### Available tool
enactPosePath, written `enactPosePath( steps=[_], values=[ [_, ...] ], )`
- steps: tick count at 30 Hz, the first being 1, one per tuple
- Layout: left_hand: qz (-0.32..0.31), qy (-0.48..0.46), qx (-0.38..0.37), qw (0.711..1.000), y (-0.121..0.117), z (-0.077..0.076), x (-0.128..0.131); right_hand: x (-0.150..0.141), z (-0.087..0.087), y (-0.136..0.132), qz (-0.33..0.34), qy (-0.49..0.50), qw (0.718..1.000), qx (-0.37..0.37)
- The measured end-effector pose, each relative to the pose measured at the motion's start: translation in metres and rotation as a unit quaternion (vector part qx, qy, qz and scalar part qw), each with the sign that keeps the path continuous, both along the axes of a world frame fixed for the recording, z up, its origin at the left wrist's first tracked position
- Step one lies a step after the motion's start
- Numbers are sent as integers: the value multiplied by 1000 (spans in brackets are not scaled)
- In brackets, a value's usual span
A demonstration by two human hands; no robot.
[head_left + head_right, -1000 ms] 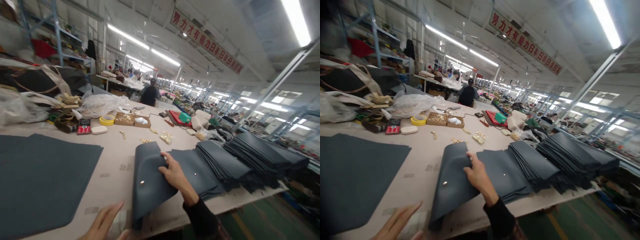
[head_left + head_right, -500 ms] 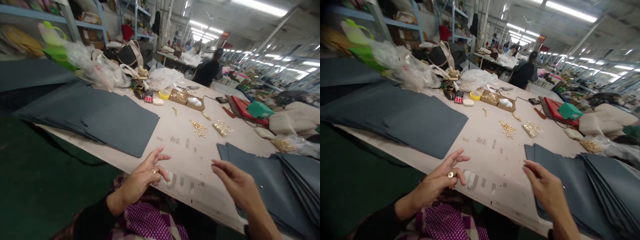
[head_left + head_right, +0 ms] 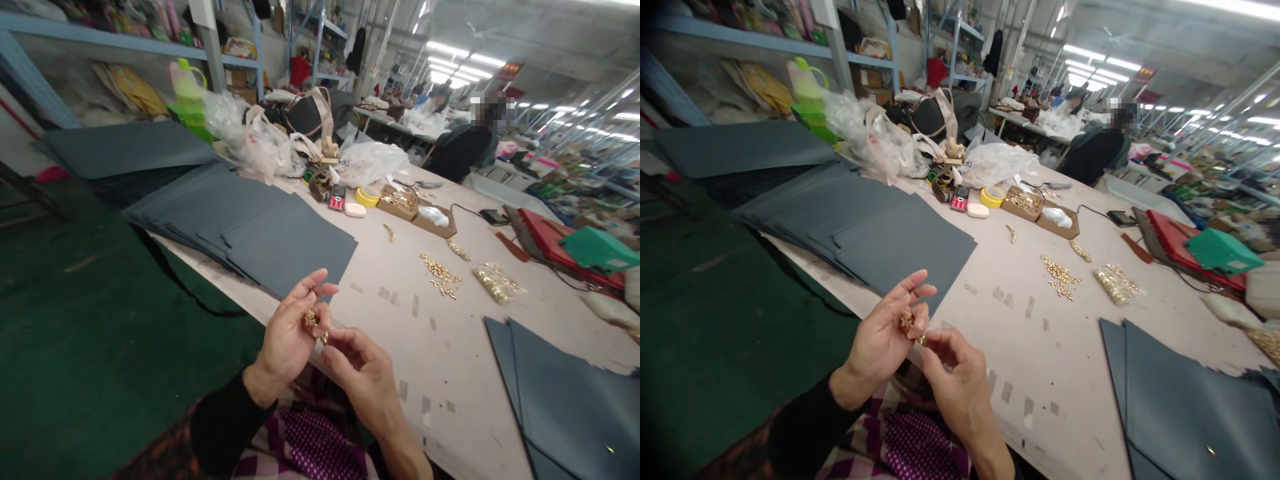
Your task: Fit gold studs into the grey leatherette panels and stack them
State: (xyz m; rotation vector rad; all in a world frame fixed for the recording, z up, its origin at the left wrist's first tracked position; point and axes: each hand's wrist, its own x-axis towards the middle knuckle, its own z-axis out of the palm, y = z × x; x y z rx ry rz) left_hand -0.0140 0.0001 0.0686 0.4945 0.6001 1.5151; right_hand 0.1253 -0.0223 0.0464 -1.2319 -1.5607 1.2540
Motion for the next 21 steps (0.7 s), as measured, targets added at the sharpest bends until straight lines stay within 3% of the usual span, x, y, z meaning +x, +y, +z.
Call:
enactPosePath(
  steps=[3,8,11,13,15,18,21],
  values=[
    [26,-13,5,1000,3,-1,-4,-12,-3,6,-4,37,999,-14],
    [41,-76,-60,994,8,-7,-10,-26,-5,12,1,68,998,-9],
    [40,-64,-67,995,6,-13,-11,-28,-6,15,-7,64,998,8],
    [25,3,-70,997,3,-17,-14,-26,-4,18,-7,54,998,25],
    [-20,130,-68,989,-1,-20,-20,-21,-1,22,-2,47,998,32],
    [-115,333,-9,936,-7,-21,-31,-12,6,29,20,20,999,28],
    [-174,432,62,883,-11,-17,-37,-3,10,34,49,-34,995,73]
  ],
)
